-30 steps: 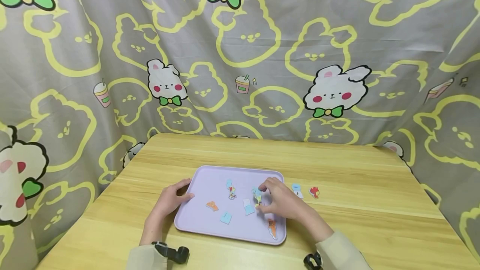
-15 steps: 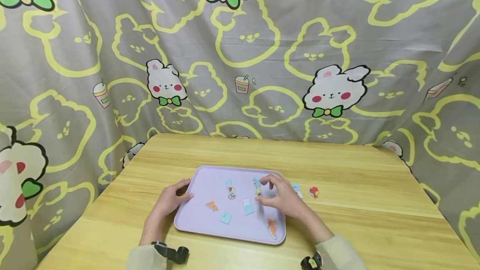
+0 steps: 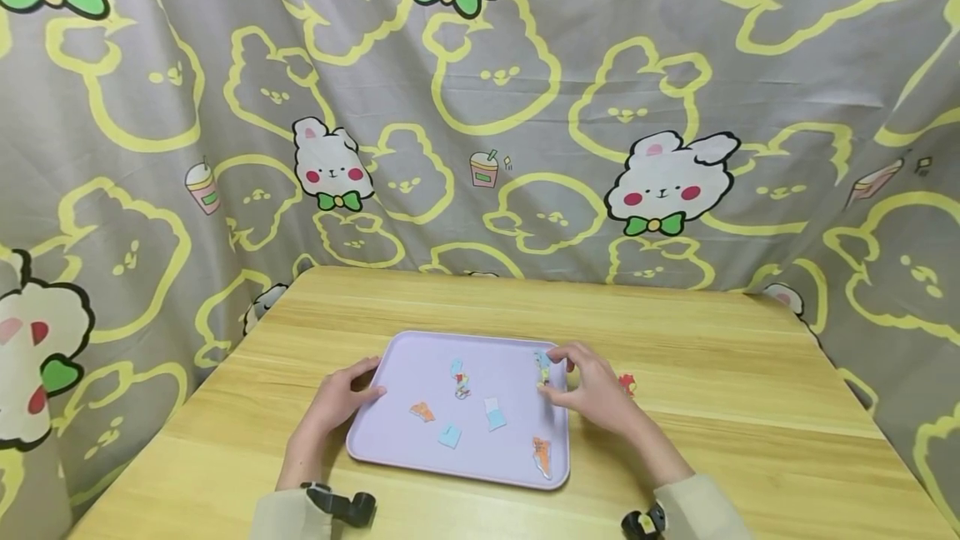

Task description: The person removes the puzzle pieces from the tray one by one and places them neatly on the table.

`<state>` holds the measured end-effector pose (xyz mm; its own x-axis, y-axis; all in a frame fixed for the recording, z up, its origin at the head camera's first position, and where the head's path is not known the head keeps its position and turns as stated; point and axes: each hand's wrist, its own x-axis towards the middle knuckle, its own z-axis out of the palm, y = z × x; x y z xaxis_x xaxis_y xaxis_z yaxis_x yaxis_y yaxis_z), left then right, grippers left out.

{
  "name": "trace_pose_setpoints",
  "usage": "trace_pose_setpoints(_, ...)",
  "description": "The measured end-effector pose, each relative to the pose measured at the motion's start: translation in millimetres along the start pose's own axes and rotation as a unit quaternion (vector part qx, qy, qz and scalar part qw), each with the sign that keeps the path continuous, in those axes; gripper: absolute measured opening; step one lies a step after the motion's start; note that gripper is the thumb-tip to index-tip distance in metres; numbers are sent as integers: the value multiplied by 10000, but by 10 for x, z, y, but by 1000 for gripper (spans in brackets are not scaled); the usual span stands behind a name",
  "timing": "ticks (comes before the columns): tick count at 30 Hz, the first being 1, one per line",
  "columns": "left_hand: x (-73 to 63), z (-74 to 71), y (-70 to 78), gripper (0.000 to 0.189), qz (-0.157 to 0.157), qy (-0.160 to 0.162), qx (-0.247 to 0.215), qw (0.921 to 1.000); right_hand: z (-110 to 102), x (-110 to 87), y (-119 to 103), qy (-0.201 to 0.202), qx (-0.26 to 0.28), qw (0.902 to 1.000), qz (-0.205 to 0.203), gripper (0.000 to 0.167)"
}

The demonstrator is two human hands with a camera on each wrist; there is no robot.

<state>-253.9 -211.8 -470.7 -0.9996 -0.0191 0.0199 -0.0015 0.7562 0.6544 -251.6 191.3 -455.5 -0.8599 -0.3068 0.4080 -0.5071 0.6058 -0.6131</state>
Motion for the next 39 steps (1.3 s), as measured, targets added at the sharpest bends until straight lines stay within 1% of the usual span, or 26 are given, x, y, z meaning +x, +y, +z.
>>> trace_pose_setpoints(10, -4, -6, -2, 54, -14, -10, 16, 10000, -221, -90, 178, 21, -398, 9989, 235, 42)
trace_pose_setpoints(16, -11, -8, -2, 54, -20, -13, 0, 10000, -339, -157, 298, -15, -358, 9986, 394, 42)
trace_pose_setpoints(20, -11, -6, -3, 54, -21, -34, 5, 10000, -436, -208, 371, 9, -460, 9978, 480, 42)
trace_pose_setpoints(27, -11, -8, -1, 54, 9, -25, 11, 10000, -584, -292, 485, 137, -889, 9950, 443, 40)
trace_pose_setpoints(34, -13, -10, -4, 55, -5, -48, -7, 10000, -716, -380, 606, 167, -1000, 9935, 507, 40)
trace_pose_setpoints(39, -20, -15, 15, 54, -45, -57, -29, 10000, -791, -445, 663, 198, -1102, 9927, 460, 39)
